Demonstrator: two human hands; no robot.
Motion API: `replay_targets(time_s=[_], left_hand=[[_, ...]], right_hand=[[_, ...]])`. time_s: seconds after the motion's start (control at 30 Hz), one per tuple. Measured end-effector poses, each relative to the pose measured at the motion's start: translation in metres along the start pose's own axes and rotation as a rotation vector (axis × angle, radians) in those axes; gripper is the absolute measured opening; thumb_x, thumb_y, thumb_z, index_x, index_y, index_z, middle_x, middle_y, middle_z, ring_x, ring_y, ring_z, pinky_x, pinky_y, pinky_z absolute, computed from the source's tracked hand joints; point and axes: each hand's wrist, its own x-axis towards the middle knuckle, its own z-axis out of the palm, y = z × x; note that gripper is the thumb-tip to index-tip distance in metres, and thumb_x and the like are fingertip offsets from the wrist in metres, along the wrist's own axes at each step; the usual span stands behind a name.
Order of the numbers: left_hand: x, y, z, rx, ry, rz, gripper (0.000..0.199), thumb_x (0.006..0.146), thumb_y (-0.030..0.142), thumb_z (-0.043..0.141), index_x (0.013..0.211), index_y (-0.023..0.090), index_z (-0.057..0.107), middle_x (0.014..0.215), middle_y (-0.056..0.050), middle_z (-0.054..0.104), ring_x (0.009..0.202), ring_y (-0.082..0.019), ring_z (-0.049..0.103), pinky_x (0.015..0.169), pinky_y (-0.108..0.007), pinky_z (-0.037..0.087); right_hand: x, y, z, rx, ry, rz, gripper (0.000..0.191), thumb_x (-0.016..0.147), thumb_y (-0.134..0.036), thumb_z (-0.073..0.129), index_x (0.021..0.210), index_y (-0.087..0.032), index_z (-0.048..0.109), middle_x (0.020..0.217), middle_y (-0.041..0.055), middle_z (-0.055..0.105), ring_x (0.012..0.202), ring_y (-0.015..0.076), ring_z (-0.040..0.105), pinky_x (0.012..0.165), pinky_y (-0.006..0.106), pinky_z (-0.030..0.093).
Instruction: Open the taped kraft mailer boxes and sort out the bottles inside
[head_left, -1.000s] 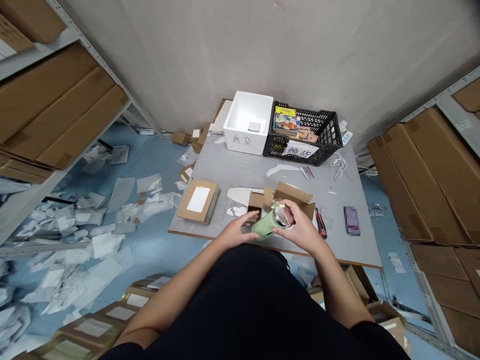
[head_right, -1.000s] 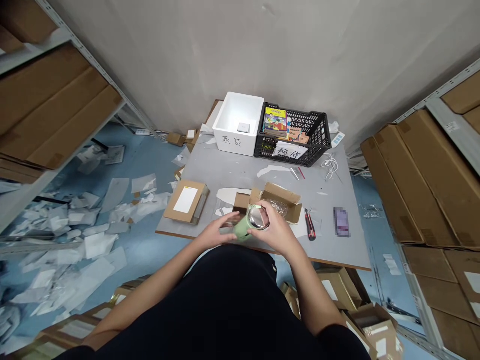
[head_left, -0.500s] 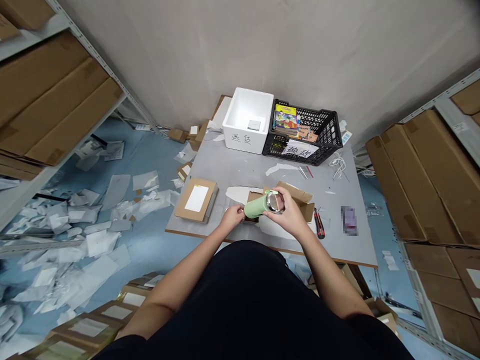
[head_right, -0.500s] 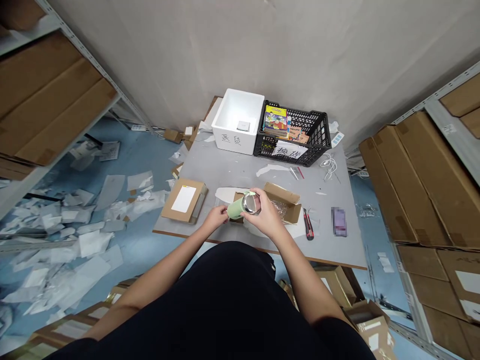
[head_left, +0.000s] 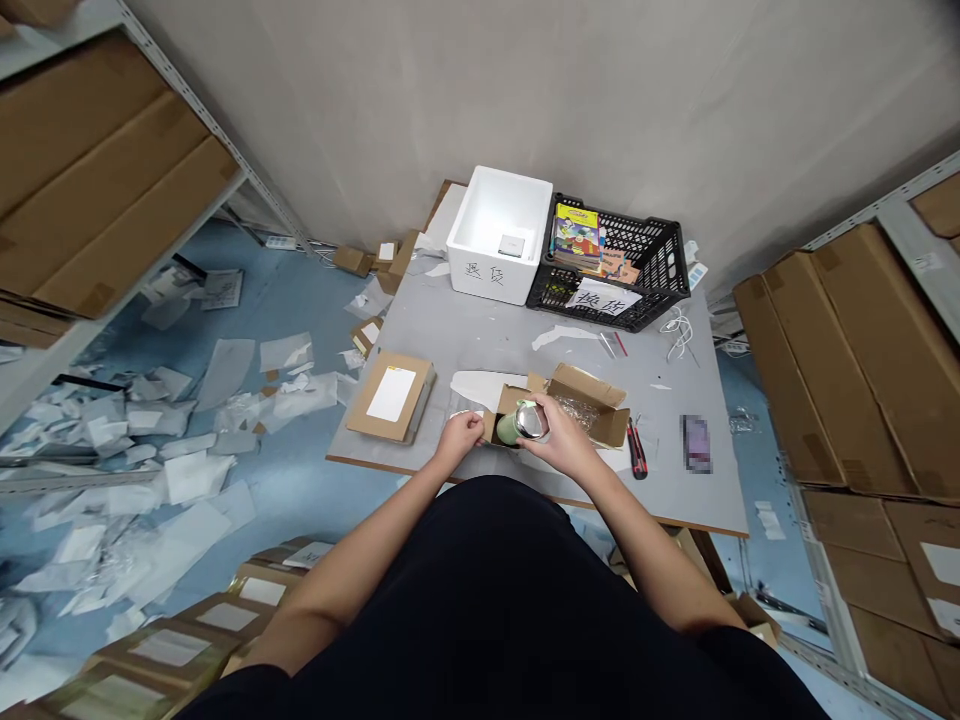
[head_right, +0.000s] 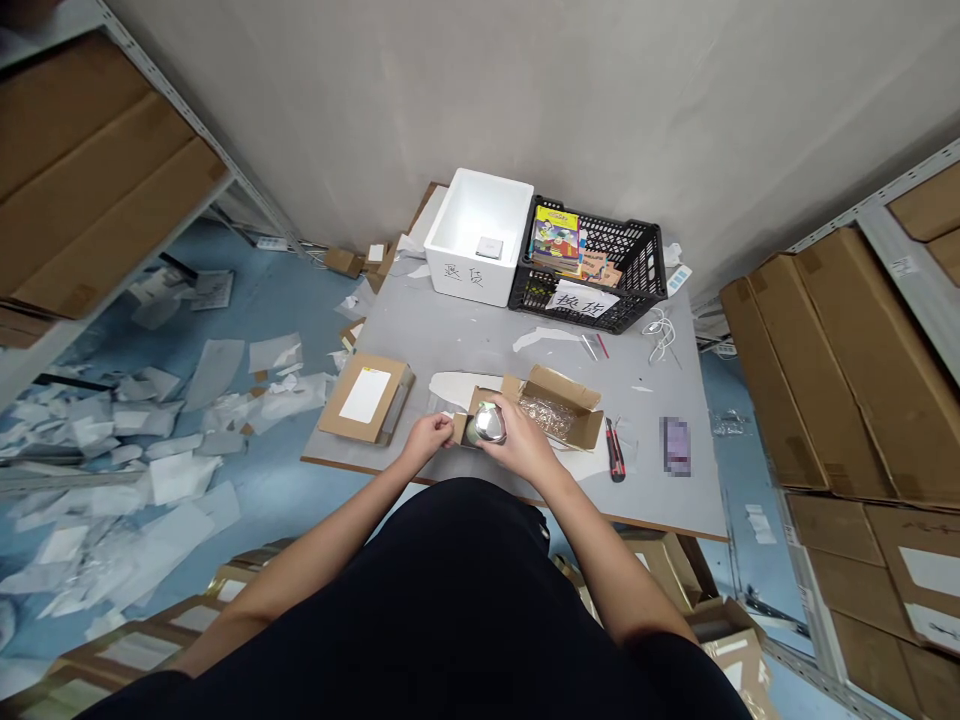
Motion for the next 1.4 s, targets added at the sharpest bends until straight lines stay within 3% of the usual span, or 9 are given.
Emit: replay_targets(time_s=[0.3,0.5,0.73,1.07,1.4], left_hand=[[0.002,0.000,0.003,-0.057,0.006,-0.007,0.007,0.075,0.019,0.053,0.073,0.016,0.059,0.058,0.003,0.061,0.050,-0.012,0.062,0.050,-0.021,0.049],[0.002,-0.005,0.006,-0.082,0.020,0.010,0.008,0.075,0.021,0.054,0.074,0.016,0.060,0.061,0.003,0.062,0.049,-0.011,0.061,0.050,-0.021,0.050],[0.001,-0.010,0.009,-0.122,0.023,-0.022,0.008,0.076,0.022,0.055,0.076,0.016,0.060,0.062,0.003,0.063,0.050,-0.011,0.061,0.051,-0.022,0.051],[-0.005,-0.013,0.009,-0.142,0.055,-0.034,0.011,0.076,0.026,0.055,0.075,0.016,0.059,0.066,0.002,0.063,0.053,-0.011,0.062,0.053,-0.023,0.052],[-0.009,-0.014,0.012,-0.172,0.071,-0.009,0.015,0.077,0.031,0.054,0.077,0.016,0.058,0.067,0.002,0.061,0.055,-0.011,0.062,0.057,-0.024,0.053]], right_hand=[[0.005,0.000,0.012,-0.104,-0.049,-0.063,0.063,0.074,-0.030,0.074,0.129,-0.023,0.044,0.127,0.0111,0.058,0.113,0.0288,0.057,0.089,0.040,0.047],[0.002,0.020,0.038,-0.204,-0.127,-0.066,0.065,0.074,-0.029,0.076,0.131,-0.021,0.045,0.125,0.0122,0.059,0.112,0.0296,0.057,0.088,0.039,0.046],[0.009,0.044,0.067,-0.377,-0.196,-0.113,0.067,0.073,-0.028,0.079,0.131,-0.016,0.047,0.119,0.0170,0.060,0.110,0.0341,0.055,0.093,0.046,0.040],[0.013,0.055,0.076,-0.405,-0.312,-0.237,0.067,0.076,-0.039,0.076,0.132,-0.016,0.049,0.122,0.0160,0.057,0.110,0.0318,0.052,0.093,0.044,0.039],[-0.002,0.063,0.086,-0.325,-0.211,-0.172,0.058,0.085,-0.036,0.066,0.137,-0.021,0.048,0.129,0.0156,0.053,0.118,0.0315,0.048,0.097,0.046,0.041]])
